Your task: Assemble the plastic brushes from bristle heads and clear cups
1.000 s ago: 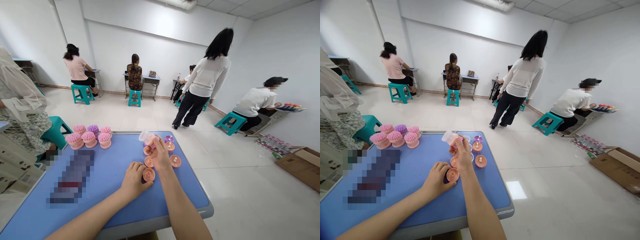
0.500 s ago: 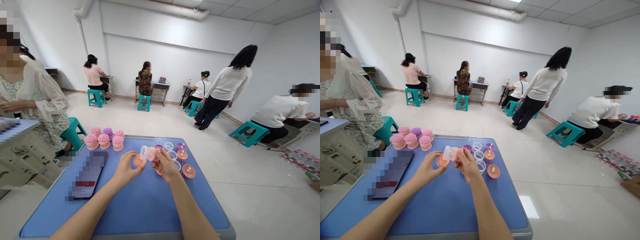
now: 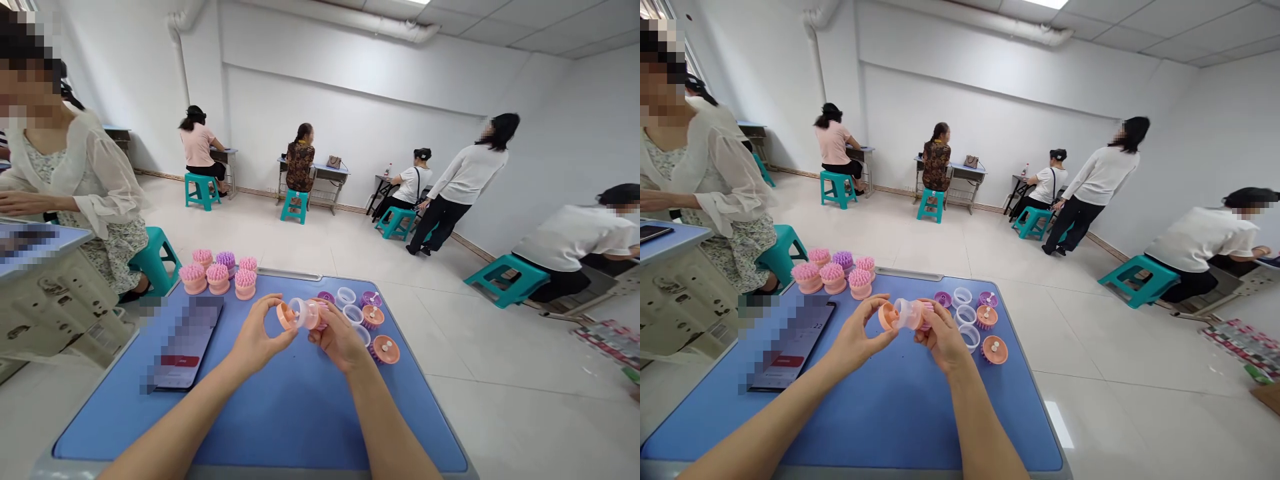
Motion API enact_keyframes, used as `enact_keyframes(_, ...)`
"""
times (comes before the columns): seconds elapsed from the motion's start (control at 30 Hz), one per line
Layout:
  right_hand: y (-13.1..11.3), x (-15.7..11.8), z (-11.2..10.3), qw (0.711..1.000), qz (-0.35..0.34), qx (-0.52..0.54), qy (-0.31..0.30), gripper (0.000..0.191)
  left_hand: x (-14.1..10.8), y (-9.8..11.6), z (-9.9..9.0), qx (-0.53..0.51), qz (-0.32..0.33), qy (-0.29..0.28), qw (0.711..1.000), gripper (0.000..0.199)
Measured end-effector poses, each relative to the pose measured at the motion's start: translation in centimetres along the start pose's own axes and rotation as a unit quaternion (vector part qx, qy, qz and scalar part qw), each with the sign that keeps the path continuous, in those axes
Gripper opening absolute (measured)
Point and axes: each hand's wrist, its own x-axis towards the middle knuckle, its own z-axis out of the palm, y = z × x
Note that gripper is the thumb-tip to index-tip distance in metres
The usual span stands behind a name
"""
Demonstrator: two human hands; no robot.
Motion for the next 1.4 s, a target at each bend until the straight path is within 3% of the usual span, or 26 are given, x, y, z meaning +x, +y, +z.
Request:
enact_keyframes(0.47, 0.18, -0.13, -0.24, 1.0, -0.027, -0.001, 0.0, 0.021, -0.23, -0.28, 0.12, -0.028, -0.018, -0.027, 0.999, 0.038)
enact_keyframes(0.83, -0.09, -0.4, -0.26, 0.99, -0.053, -0.127, 0.0, 0.027, -0.38, 0.28, -0.19, 0.002, -0.011, -0.037, 0.999, 0.037)
enact_keyframes(1.0, -0.22, -0.41, -0.43, 0.987, -0.063, -0.149, 0.001, 0.027, -0.22, -0.17, 0.07, -0.087, -0.014, -0.057, 0.994, 0.04)
enact_keyframes(1.13, -0.37, -0.54, -0.31, 0.978, -0.095, -0.187, 0.005, 0.03, -0.1, -0.39, 0.29, -0.189, -0.054, -0.093, 0.976, 0.052)
enact_keyframes(1.23, -0.44, -0.61, 0.0, 0.964, -0.137, -0.226, 0.006, 0.032, -0.07, -0.31, 0.25, -0.229, -0.099, -0.114, 0.962, 0.063)
enact_keyframes(1.4, -0.44, -0.64, 0.06, 0.935, -0.198, -0.294, 0.02, 0.034, 0.02, -0.23, 0.05, -0.258, -0.127, -0.129, 0.949, 0.062)
